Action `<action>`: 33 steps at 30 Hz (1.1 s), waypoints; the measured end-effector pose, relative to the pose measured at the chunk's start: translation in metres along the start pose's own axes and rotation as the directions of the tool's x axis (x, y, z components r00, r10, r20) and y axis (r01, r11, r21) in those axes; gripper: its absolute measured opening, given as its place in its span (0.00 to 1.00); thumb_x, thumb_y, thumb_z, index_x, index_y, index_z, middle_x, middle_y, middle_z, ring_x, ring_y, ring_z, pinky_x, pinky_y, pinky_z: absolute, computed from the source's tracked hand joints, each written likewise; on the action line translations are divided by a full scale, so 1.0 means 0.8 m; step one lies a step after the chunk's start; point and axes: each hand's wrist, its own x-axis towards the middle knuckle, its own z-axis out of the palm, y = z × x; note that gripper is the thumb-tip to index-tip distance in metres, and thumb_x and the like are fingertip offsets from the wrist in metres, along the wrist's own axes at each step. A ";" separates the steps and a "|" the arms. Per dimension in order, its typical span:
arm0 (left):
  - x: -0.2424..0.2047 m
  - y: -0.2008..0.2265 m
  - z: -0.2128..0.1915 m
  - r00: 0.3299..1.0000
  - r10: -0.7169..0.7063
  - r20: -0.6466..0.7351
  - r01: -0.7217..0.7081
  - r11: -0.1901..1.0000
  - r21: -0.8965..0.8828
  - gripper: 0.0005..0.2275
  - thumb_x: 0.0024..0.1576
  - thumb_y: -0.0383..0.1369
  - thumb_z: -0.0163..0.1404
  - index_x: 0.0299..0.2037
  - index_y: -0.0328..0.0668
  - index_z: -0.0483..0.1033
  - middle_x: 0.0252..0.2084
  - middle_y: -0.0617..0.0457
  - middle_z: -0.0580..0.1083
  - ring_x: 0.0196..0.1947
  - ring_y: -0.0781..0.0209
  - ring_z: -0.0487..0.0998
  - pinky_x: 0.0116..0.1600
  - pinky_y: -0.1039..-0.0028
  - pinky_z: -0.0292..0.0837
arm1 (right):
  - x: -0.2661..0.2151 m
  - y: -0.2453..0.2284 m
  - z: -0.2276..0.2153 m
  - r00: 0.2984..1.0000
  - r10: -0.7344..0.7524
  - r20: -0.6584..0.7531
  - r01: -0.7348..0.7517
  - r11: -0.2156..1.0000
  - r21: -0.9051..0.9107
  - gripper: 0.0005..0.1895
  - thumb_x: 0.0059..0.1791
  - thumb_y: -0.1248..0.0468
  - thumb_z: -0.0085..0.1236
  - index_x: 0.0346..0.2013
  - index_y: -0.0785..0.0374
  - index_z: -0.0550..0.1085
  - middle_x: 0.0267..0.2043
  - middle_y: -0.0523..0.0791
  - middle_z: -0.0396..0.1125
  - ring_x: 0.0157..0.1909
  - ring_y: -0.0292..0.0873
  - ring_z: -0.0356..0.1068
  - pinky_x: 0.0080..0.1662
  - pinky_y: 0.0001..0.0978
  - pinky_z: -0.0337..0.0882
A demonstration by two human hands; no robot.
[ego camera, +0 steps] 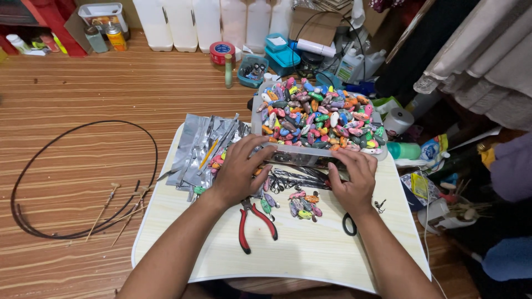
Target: Assembling fishing lures by attaching hooks and wires to lure bodies
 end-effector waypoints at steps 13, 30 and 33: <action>0.005 0.004 -0.008 1.000 -0.025 0.018 0.025 0.999 -0.029 0.19 0.57 0.35 0.55 0.60 0.54 0.74 0.61 0.51 0.71 0.64 0.43 0.69 0.59 0.56 0.65 | -0.010 0.036 -0.005 0.998 0.028 -0.053 -0.025 0.998 0.066 0.09 0.51 0.60 0.67 0.46 0.54 0.82 0.48 0.42 0.76 0.51 0.48 0.71 0.58 0.43 0.66; 0.004 0.005 -0.009 0.999 -0.023 0.023 0.023 1.000 -0.021 0.20 0.57 0.35 0.56 0.60 0.55 0.74 0.60 0.51 0.71 0.64 0.43 0.68 0.60 0.55 0.65 | -0.018 0.061 0.001 0.954 0.300 -0.014 -0.301 0.952 -0.062 0.41 0.53 0.45 0.60 0.68 0.73 0.60 0.67 0.63 0.56 0.69 0.69 0.52 0.70 0.64 0.47; 0.002 0.004 -0.008 0.999 -0.025 0.024 0.025 0.999 -0.020 0.20 0.57 0.35 0.56 0.61 0.54 0.74 0.61 0.51 0.70 0.64 0.42 0.68 0.61 0.54 0.65 | -0.012 0.051 -0.002 0.948 0.319 0.012 -0.318 0.946 -0.056 0.41 0.54 0.44 0.58 0.69 0.71 0.60 0.68 0.60 0.55 0.70 0.68 0.50 0.71 0.64 0.45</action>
